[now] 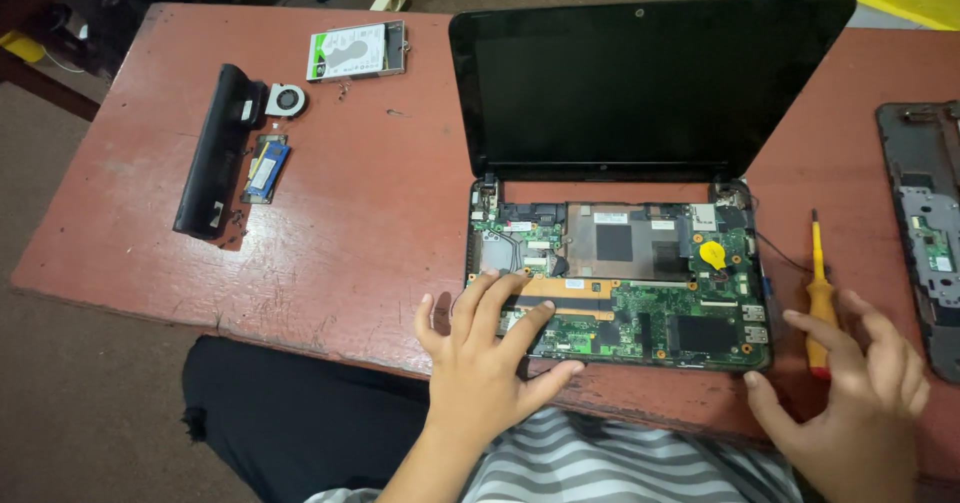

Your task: Repairing a laptop by manipulating internal cables and using a screwdriver

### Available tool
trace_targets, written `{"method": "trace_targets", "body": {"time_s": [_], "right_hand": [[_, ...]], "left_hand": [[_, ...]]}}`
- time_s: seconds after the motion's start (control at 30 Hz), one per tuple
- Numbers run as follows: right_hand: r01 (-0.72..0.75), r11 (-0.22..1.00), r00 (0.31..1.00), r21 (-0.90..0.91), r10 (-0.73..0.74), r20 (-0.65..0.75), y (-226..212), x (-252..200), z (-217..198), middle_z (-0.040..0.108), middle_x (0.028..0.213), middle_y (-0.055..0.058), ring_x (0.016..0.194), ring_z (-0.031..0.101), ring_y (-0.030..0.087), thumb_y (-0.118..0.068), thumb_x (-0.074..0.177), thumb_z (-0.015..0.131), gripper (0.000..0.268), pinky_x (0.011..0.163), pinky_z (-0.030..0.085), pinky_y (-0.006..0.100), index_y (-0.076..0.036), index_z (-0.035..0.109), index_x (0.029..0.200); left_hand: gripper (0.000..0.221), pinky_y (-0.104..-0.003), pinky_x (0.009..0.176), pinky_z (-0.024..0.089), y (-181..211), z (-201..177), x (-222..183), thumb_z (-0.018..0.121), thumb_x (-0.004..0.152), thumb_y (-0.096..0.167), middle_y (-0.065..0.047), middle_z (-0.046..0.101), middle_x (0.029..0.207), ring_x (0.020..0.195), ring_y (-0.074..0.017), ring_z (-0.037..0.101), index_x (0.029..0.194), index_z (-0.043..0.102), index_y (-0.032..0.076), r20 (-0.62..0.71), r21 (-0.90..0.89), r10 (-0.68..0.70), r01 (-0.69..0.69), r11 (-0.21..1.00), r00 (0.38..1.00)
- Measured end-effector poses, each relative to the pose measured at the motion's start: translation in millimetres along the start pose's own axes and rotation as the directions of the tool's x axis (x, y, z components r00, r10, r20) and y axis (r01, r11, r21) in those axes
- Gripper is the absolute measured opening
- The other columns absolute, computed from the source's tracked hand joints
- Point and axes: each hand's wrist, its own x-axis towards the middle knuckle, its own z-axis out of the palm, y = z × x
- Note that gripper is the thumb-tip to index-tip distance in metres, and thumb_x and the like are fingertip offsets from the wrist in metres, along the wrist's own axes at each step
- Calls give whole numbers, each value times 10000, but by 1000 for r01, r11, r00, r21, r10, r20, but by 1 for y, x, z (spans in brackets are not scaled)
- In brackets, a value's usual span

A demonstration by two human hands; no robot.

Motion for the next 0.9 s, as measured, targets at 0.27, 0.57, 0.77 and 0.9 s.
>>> {"method": "trace_targets", "body": {"time_s": [0.27,0.57,0.77,0.9], "right_hand": [[25,999,1000,-28,-24,13,16,-3,6,553,1639,128,1429,531,438,-443,717,772,730,1146,389,616,-204,688,1401],[87,994,996,-61,-89,-32,12,-2,6,560,1631,158,1425,554,434,-399,764,761,681,1136,415,601,-154,693,1395],[71,996,997,-53,-70,11,8,0,4,520,1635,165,1444,509,444,-392,759,733,696,1162,364,614,-155,667,1410],[74,995,997,-66,-72,28,6,1,1,511,1633,162,1440,510,431,-384,753,731,706,1155,364,598,-146,659,1414]], "left_hand": [[417,-639,1030,238,0,-4,1,589,891,671,-10,637,1324,1282,-255,579,1031,680,288,11,-22,-6,6,1000,1000],[436,-667,1040,216,-1,-4,1,579,888,698,-5,621,1332,1306,-257,545,1053,684,309,2,8,-9,9,1000,1000],[437,-691,1023,230,-1,-4,-1,560,901,707,-2,620,1332,1320,-259,533,1065,687,322,-9,36,-7,8,999,1000],[446,-677,1047,217,-2,-2,-2,574,896,708,-9,621,1339,1316,-259,542,1072,694,316,-18,30,-2,2,1000,1000]]}}
